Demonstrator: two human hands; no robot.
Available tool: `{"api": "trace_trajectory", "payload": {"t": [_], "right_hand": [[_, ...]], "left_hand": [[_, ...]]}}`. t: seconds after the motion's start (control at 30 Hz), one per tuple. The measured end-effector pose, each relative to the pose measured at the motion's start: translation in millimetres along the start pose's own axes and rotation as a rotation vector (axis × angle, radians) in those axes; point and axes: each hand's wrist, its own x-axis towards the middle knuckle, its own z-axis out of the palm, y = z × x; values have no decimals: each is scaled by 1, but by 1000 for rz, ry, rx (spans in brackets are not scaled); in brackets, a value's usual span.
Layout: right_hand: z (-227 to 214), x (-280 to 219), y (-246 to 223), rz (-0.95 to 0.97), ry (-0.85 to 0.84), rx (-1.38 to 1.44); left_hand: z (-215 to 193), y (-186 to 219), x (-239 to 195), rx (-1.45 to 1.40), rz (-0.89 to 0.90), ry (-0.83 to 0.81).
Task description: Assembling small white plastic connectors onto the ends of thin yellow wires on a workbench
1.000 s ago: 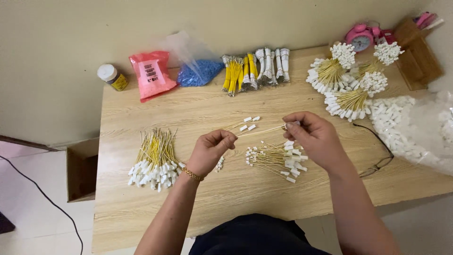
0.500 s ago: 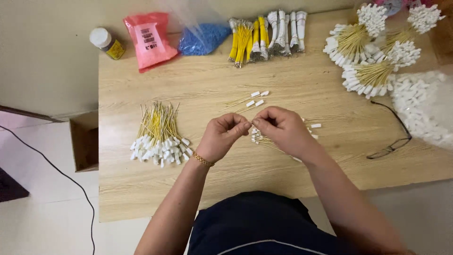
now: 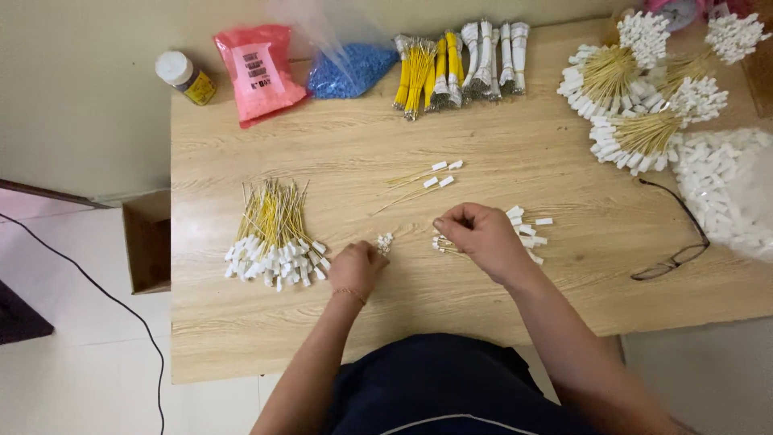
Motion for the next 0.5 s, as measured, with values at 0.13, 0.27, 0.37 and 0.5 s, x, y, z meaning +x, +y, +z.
{"api": "trace_trajectory", "payload": {"t": [0.13, 0.27, 0.37, 0.5], "right_hand": [[0, 6, 9, -16, -8, 41], [-5, -1, -10, -54, -1, -6], [-9, -10, -30, -108, -3, -63], [-11, -9, -32, -246, -40, -148]], "left_hand": [[34, -18, 25, 25, 25, 75], [14, -12, 16, -138, 4, 51], [-42, 28, -14, -596, 45, 85], [-65, 68, -20, -1363, 212, 8]]}}
